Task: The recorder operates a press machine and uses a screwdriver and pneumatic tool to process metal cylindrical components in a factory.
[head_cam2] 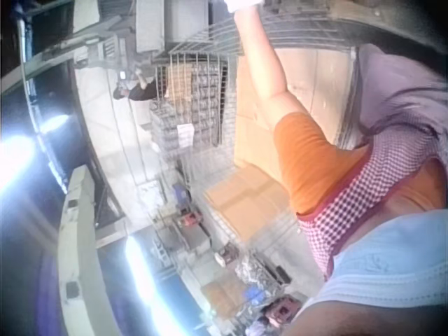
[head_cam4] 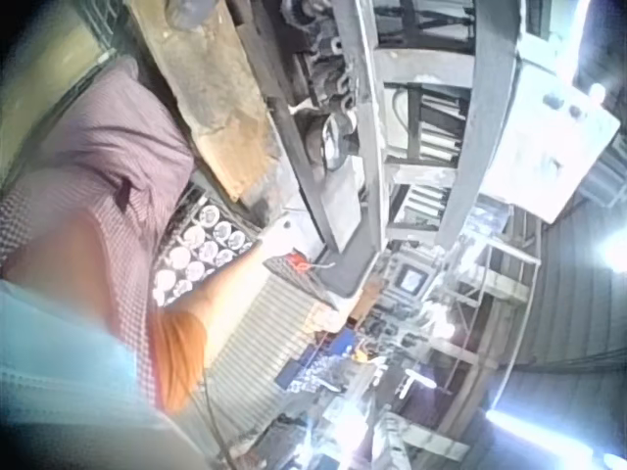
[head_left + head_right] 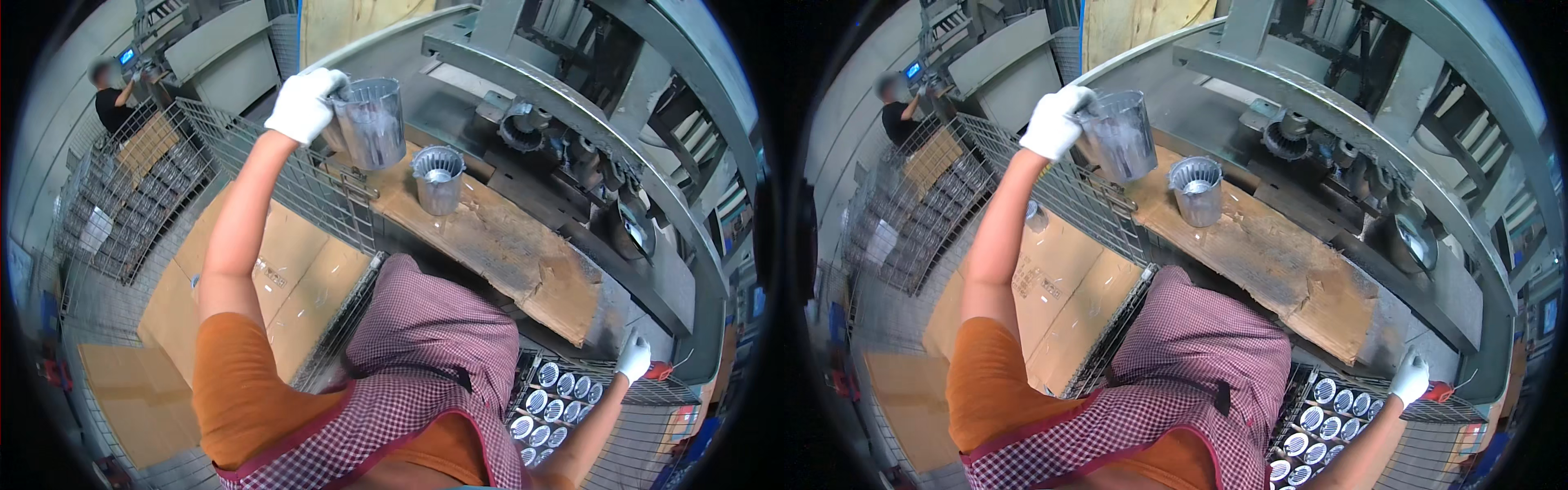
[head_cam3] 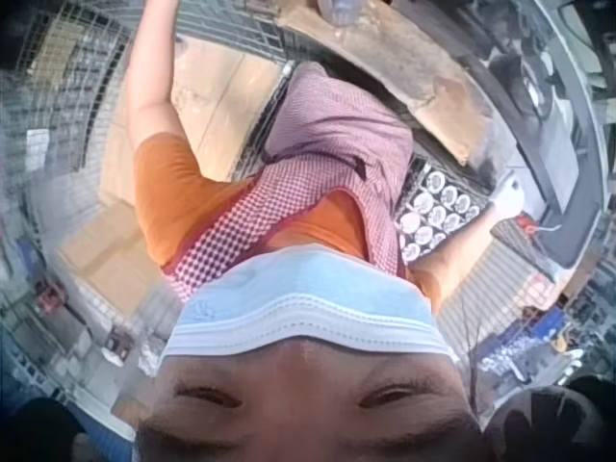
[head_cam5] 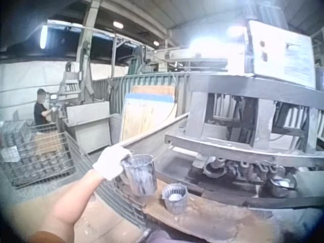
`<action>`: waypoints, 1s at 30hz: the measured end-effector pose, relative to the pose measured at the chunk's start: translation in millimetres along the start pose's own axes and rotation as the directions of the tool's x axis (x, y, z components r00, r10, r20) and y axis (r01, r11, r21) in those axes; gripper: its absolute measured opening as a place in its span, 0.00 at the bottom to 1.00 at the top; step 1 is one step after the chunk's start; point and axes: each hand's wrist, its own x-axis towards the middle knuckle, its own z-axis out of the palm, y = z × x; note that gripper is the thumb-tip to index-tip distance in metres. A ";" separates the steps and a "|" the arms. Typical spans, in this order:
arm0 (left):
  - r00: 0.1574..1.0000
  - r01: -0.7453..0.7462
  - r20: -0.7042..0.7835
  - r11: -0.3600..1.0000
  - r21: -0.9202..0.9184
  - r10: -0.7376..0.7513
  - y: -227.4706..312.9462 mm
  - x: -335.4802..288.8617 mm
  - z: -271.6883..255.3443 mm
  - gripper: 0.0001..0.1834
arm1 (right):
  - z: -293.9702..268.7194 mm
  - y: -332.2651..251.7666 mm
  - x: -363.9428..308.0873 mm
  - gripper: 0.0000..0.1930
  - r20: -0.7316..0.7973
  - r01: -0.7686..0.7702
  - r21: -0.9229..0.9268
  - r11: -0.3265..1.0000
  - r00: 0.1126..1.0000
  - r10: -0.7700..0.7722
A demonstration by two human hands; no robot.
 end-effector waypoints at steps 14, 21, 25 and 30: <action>0.907 -0.173 0.414 0.965 0.197 0.078 -60.1 -56.0 63.5 0.16 | -8.9 -10.1 -7.1 0.28 -0.054 -0.004 -0.041 0.999 0.999 0.002; 0.998 -0.061 0.022 0.997 0.053 0.060 43.0 -33.5 33.9 0.15 | 7.0 5.7 1.9 0.25 -0.129 0.003 0.123 0.992 0.992 0.013; 0.996 -0.057 -0.082 0.969 -0.241 0.039 145.2 -31.9 62.1 0.14 | 16.0 4.9 0.2 0.22 -0.323 0.007 0.228 0.974 0.944 0.068; 0.991 -0.112 -0.117 0.893 -0.435 0.067 228.0 -33.9 135.9 0.16 | 30.7 3.1 7.0 0.25 -0.128 -0.132 0.191 0.973 0.979 0.158</action>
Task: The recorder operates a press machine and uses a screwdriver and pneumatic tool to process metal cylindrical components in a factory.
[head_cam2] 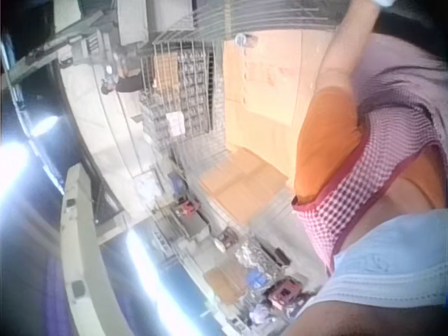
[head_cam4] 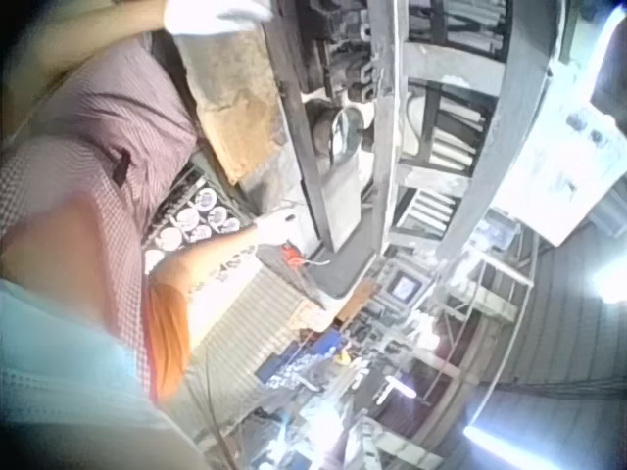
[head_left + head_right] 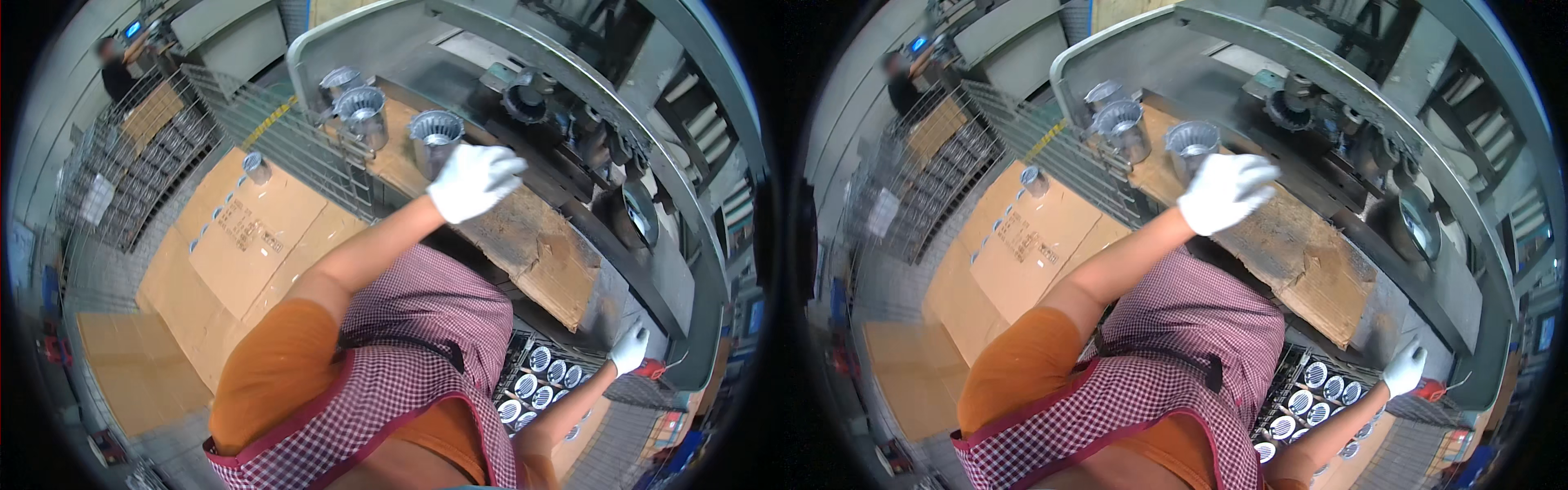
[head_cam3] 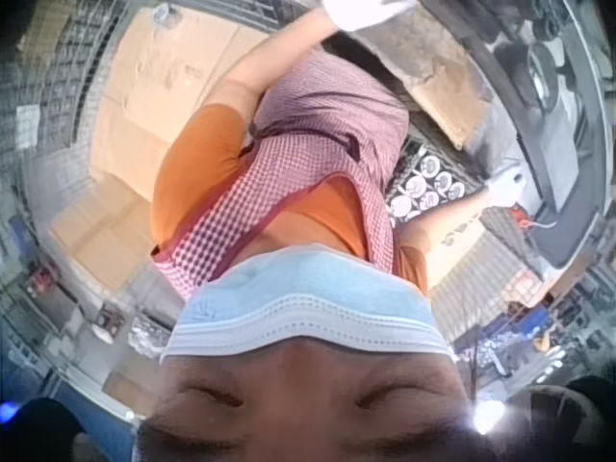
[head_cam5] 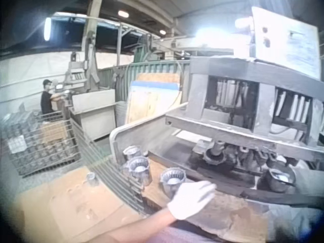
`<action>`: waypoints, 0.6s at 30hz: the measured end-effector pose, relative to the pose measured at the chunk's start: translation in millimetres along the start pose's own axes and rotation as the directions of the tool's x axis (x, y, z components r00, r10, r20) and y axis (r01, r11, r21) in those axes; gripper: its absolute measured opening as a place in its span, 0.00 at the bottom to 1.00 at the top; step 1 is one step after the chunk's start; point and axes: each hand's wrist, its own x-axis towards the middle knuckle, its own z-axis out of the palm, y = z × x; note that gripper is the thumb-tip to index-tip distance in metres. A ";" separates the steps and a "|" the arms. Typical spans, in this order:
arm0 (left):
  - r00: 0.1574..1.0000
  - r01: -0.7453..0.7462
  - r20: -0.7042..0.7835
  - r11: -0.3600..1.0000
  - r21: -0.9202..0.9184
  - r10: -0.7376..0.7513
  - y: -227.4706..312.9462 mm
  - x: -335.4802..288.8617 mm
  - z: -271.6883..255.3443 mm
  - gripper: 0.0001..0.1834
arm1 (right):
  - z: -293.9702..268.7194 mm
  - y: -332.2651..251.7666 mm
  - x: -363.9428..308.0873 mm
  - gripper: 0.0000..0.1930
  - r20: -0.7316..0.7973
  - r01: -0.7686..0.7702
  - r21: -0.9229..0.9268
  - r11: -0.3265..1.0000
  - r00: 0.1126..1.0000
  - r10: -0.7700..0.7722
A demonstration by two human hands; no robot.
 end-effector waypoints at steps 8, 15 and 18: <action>0.797 0.217 0.488 0.923 0.317 -0.355 -9.0 -40.4 105.4 0.16 | -20.8 -1.1 -4.8 0.28 -0.009 -0.072 -0.054 0.996 0.997 0.072; 0.966 0.201 0.111 0.952 0.232 -0.231 -3.4 -44.1 98.1 0.21 | -12.3 1.6 -0.1 0.29 0.010 -0.095 -0.038 0.995 0.995 0.095; 0.986 0.158 0.004 0.943 0.293 -0.167 -3.6 -44.8 95.6 0.22 | -22.6 -11.6 -2.8 0.29 0.102 -0.152 0.006 0.988 0.983 0.151</action>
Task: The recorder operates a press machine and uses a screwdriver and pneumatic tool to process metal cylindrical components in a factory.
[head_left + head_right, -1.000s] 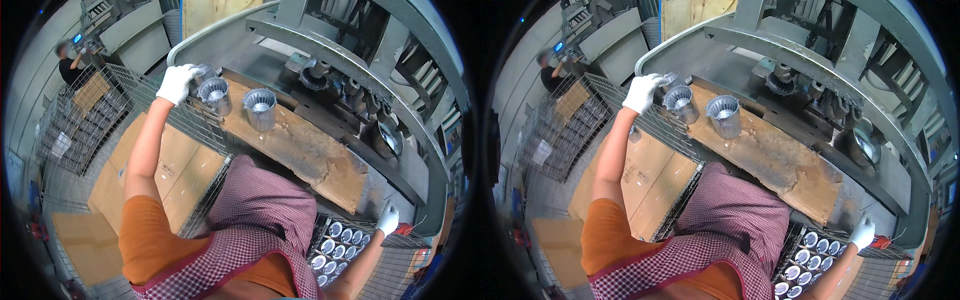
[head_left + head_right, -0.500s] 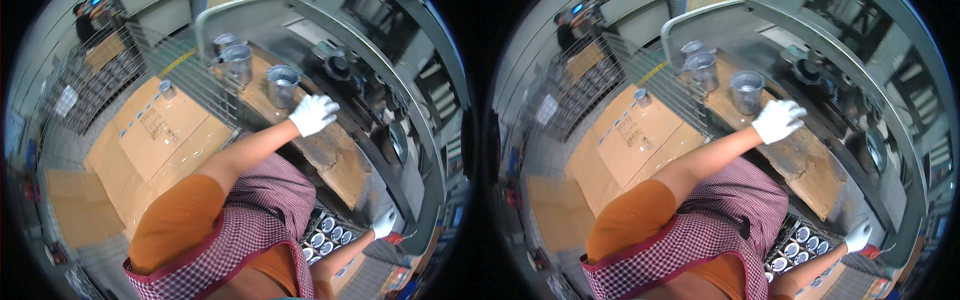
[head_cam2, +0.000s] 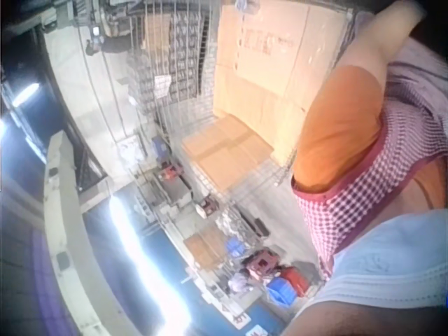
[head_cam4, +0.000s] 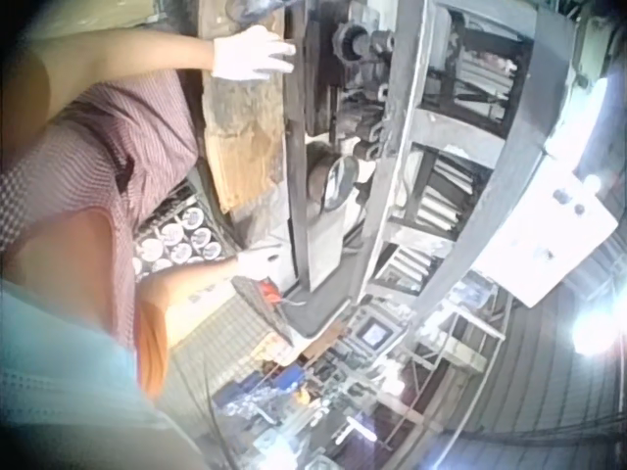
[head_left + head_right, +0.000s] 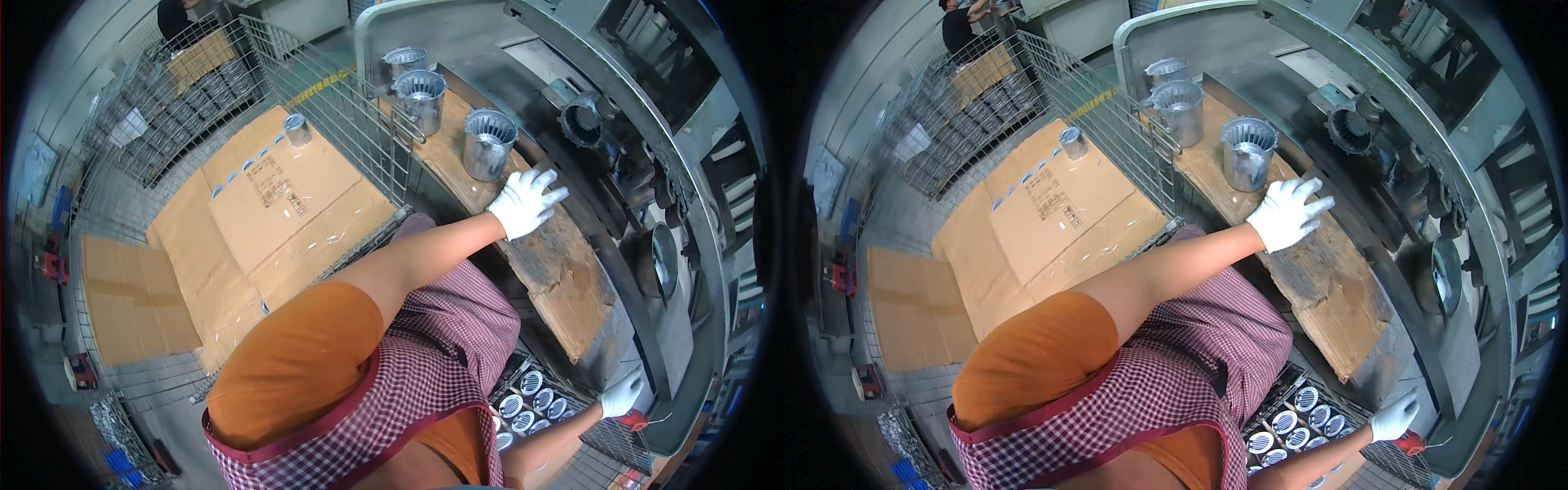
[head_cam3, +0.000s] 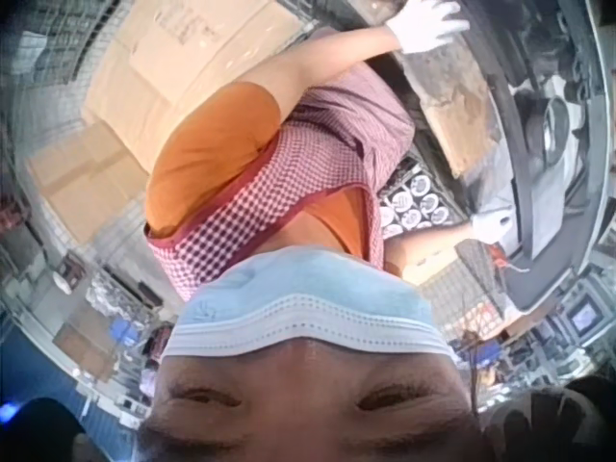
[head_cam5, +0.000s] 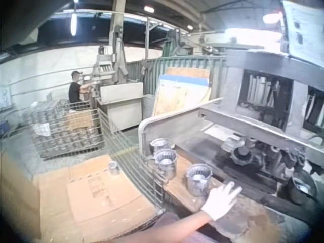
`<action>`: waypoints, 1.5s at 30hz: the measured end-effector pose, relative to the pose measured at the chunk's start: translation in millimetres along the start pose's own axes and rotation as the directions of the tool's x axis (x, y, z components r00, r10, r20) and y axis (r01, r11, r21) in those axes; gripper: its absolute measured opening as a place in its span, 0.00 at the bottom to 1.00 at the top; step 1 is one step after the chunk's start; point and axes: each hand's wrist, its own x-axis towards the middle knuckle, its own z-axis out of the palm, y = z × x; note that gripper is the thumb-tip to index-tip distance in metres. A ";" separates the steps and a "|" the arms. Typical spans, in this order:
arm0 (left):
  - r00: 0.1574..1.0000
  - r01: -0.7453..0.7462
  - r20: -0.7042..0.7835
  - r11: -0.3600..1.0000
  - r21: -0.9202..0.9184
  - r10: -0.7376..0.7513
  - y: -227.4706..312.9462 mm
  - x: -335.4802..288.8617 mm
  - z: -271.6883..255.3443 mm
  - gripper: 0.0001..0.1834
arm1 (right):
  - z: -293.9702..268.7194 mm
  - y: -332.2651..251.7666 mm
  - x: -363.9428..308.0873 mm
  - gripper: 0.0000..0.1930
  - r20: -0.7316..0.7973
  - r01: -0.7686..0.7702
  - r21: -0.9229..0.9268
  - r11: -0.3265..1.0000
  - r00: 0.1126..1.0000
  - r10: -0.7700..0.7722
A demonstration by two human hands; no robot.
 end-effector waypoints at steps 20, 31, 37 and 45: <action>0.890 0.005 0.452 0.993 0.121 -0.060 14.0 22.4 6.2 0.16 | -8.0 0.3 -16.8 0.15 -0.336 0.228 0.087 0.970 0.923 -0.187; 0.983 -0.112 0.157 0.989 0.100 0.096 -5.7 10.9 7.8 0.24 | -8.7 -16.2 -21.0 0.16 -0.258 0.204 0.091 0.975 0.950 -0.175; 0.958 -0.131 0.274 0.976 0.173 0.080 -7.1 14.7 13.9 0.22 | -11.1 -16.5 -19.6 0.18 -0.260 0.195 0.096 0.976 0.952 -0.164; 0.976 -0.146 0.183 0.981 0.125 0.122 -1.8 11.9 13.3 0.21 | -12.0 -15.4 -20.2 0.19 -0.281 0.191 0.128 0.973 0.948 -0.149</action>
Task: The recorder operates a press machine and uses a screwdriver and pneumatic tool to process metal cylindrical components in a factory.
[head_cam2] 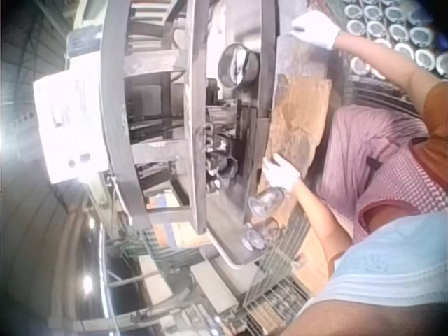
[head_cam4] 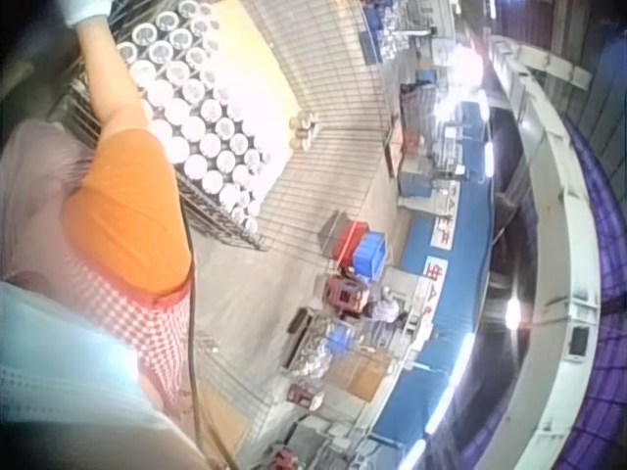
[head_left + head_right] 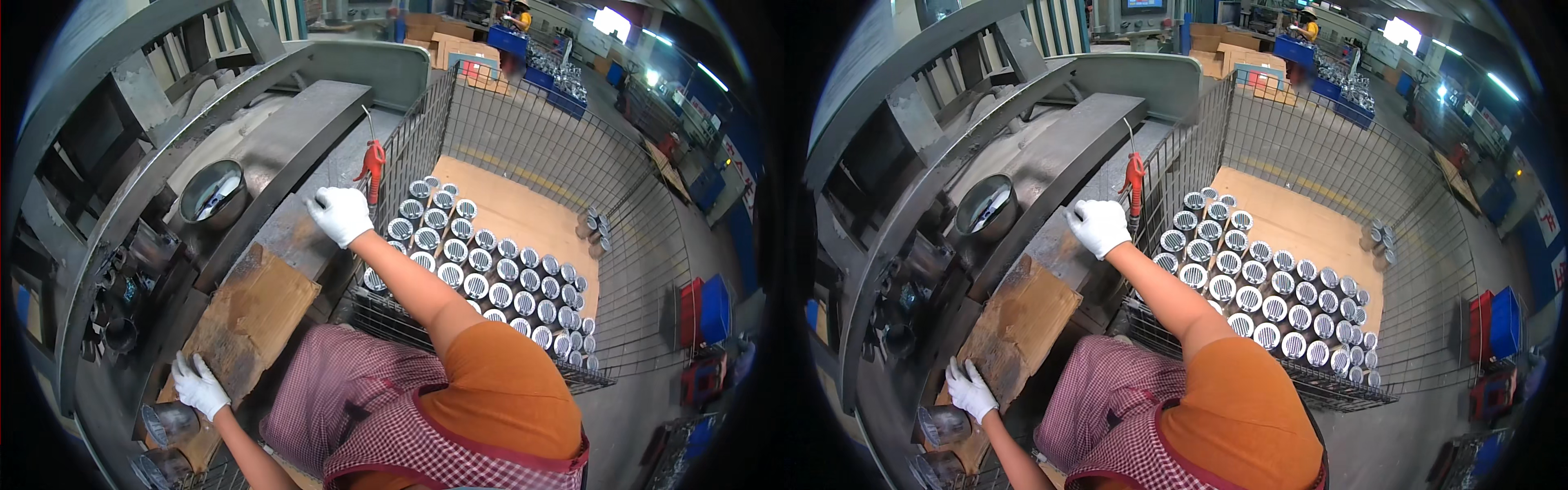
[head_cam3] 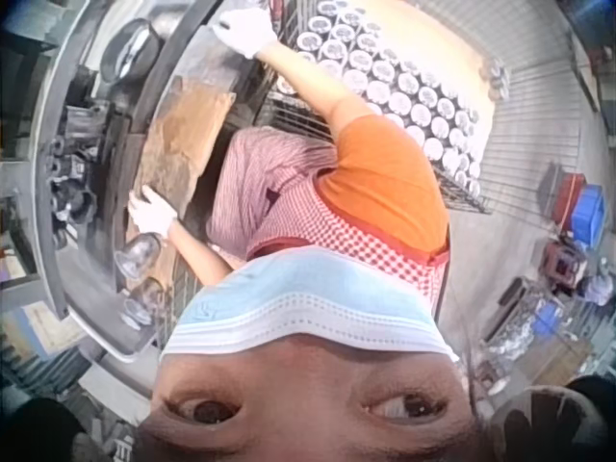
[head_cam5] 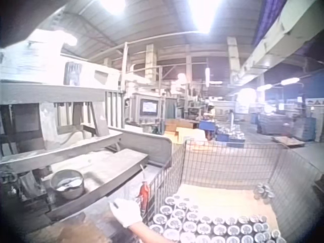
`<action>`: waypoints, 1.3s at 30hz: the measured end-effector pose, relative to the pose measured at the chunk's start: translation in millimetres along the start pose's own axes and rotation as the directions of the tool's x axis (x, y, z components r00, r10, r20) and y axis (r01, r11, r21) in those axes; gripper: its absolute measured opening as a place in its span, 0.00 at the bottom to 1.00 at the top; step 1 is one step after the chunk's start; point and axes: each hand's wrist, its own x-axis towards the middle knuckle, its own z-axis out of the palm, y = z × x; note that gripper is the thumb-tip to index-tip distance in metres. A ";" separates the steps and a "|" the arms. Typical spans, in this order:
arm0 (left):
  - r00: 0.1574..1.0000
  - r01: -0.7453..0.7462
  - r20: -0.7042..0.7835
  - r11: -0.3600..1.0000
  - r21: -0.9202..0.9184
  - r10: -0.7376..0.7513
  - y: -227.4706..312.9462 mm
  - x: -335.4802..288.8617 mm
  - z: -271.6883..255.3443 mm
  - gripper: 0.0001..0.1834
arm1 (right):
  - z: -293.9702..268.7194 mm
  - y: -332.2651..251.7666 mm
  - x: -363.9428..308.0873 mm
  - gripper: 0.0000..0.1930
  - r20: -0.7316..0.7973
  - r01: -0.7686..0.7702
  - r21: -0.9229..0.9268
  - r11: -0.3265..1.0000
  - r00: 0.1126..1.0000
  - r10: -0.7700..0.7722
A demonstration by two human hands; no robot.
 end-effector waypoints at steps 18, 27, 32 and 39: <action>0.989 -0.027 -0.148 1.000 0.000 0.026 -0.4 -1.9 3.4 0.20 | 2.5 -0.3 -1.9 0.18 -0.006 0.021 -0.015 1.000 1.000 -0.021; 0.999 0.031 0.021 0.999 -0.011 -0.031 -1.2 -6.9 9.2 0.20 | 1.6 0.9 -2.4 0.18 -0.015 0.037 -0.015 0.999 0.999 -0.037; 0.999 -0.008 0.044 1.000 -0.027 0.009 1.7 -0.5 10.7 0.18 | -2.6 3.9 -0.3 0.17 0.005 0.013 -0.028 1.000 1.000 -0.012; 0.962 0.048 0.272 0.997 -0.054 -0.032 -1.2 0.4 -18.5 0.21 | 13.0 -41.3 12.9 0.10 -0.095 0.208 -0.014 0.978 0.973 -0.208</action>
